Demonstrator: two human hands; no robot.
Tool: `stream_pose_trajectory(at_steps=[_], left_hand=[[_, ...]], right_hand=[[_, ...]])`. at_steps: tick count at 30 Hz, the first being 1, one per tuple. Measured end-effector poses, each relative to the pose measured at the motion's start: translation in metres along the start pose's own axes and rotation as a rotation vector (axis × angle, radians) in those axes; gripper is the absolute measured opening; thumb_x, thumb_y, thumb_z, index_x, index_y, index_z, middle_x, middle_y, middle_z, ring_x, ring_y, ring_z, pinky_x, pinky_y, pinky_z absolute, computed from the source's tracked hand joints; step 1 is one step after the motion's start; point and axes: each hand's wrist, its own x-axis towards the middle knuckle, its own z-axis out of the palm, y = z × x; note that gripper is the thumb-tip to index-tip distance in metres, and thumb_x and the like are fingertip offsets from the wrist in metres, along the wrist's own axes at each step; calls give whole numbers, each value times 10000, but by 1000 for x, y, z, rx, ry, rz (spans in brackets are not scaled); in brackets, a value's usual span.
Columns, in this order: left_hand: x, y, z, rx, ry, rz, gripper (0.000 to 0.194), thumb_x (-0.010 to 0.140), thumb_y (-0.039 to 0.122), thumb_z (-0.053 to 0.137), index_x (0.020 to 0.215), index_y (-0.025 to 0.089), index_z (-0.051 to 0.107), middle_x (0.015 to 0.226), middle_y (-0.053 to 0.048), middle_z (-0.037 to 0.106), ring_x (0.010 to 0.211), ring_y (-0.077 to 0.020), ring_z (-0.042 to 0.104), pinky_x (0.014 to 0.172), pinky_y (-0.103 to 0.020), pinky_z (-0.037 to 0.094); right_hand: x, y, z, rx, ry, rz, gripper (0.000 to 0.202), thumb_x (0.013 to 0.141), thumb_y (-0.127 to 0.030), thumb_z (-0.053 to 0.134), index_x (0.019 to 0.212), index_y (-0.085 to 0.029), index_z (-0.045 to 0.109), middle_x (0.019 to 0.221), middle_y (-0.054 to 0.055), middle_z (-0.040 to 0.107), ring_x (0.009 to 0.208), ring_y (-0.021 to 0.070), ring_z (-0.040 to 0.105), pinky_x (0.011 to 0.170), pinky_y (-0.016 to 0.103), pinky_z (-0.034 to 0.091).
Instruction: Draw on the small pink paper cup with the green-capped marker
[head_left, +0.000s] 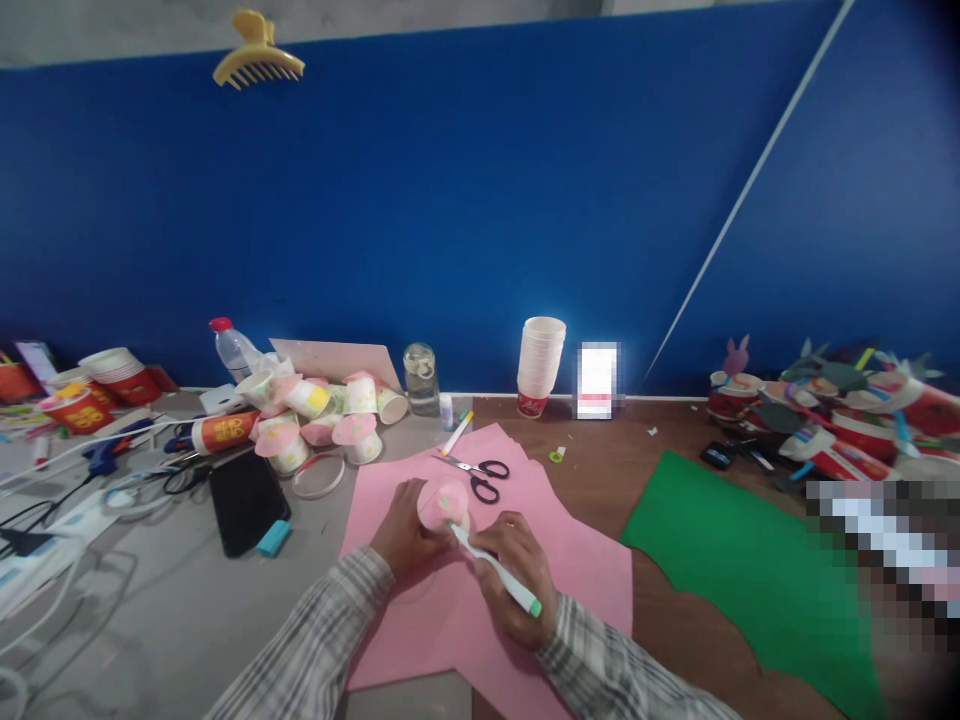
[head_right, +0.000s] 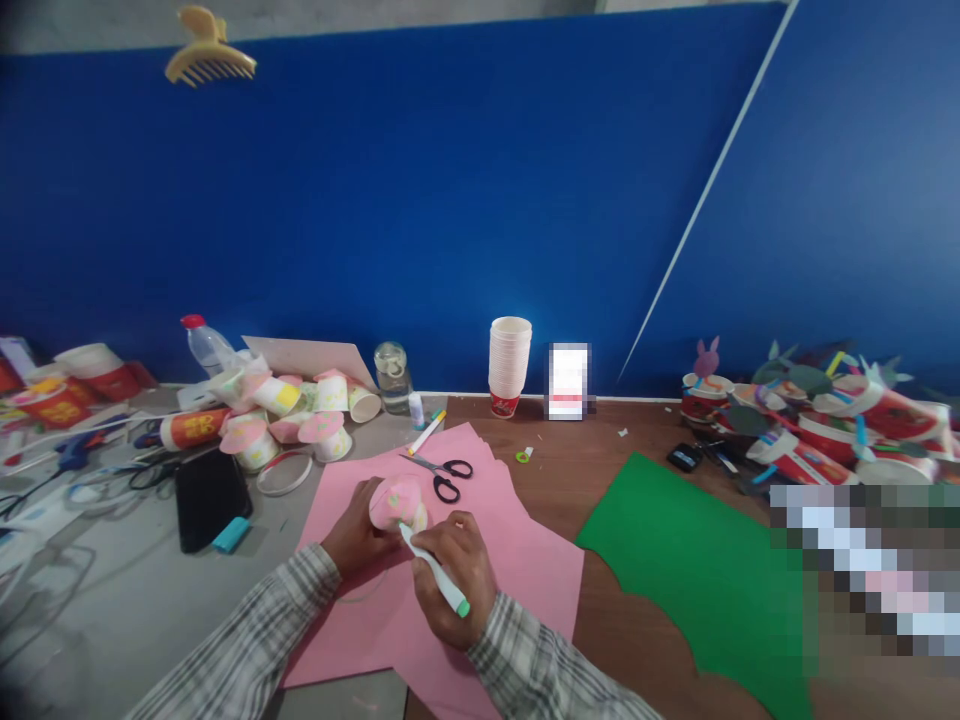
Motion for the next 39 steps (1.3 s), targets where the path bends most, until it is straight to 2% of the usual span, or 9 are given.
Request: stream_pose_trajectory(at_steps=[6, 10, 14, 29, 36, 39], left_hand=[[0, 5, -2, -16, -17, -40, 559, 475, 341, 739, 991, 237, 551, 874, -21, 558, 839, -241, 503, 742, -412, 461], [0, 5, -1, -8, 9, -1, 497, 483, 311, 734, 947, 247, 570, 871, -19, 563, 839, -241, 507, 761, -415, 453], [1, 2, -1, -19, -4, -18, 564, 469, 339, 742, 990, 239, 550, 876, -25, 561, 847, -248, 504, 751, -421, 459], [1, 4, -1, -8, -5, -20, 476, 514, 351, 724, 952, 235, 576, 862, -28, 570, 843, -245, 507, 759, -413, 456], [1, 2, -1, -5, -25, -33, 480, 503, 289, 725, 954, 251, 569, 889, -24, 564, 867, -249, 502, 759, -402, 451], [1, 1, -1, -17, -24, -54, 487, 474, 326, 744, 922, 245, 569, 879, -25, 556, 866, -261, 501, 754, -414, 452]], right_hand=[[1, -1, 0, -11, 5, 9, 215, 712, -138, 559, 884, -252, 619, 686, -13, 685, 604, 192, 600, 683, 378, 468], [2, -1, 0, 2, -23, -6, 224, 712, -126, 558, 891, -250, 610, 686, -9, 685, 584, 191, 599, 692, 395, 461], [2, 0, 0, -5, -3, -7, 211, 709, -132, 554, 877, -246, 610, 681, -9, 685, 575, 189, 594, 687, 394, 460], [11, -8, 0, 1, -53, -49, 268, 700, -97, 569, 930, -233, 584, 729, 4, 690, 608, 188, 619, 710, 397, 455], [13, -9, 1, 11, -55, -46, 263, 708, -108, 571, 940, -230, 589, 741, 6, 694, 613, 189, 628, 691, 384, 458], [10, -6, 2, 5, -16, -53, 258, 704, -110, 567, 928, -236, 597, 723, 0, 695, 594, 187, 627, 691, 388, 459]])
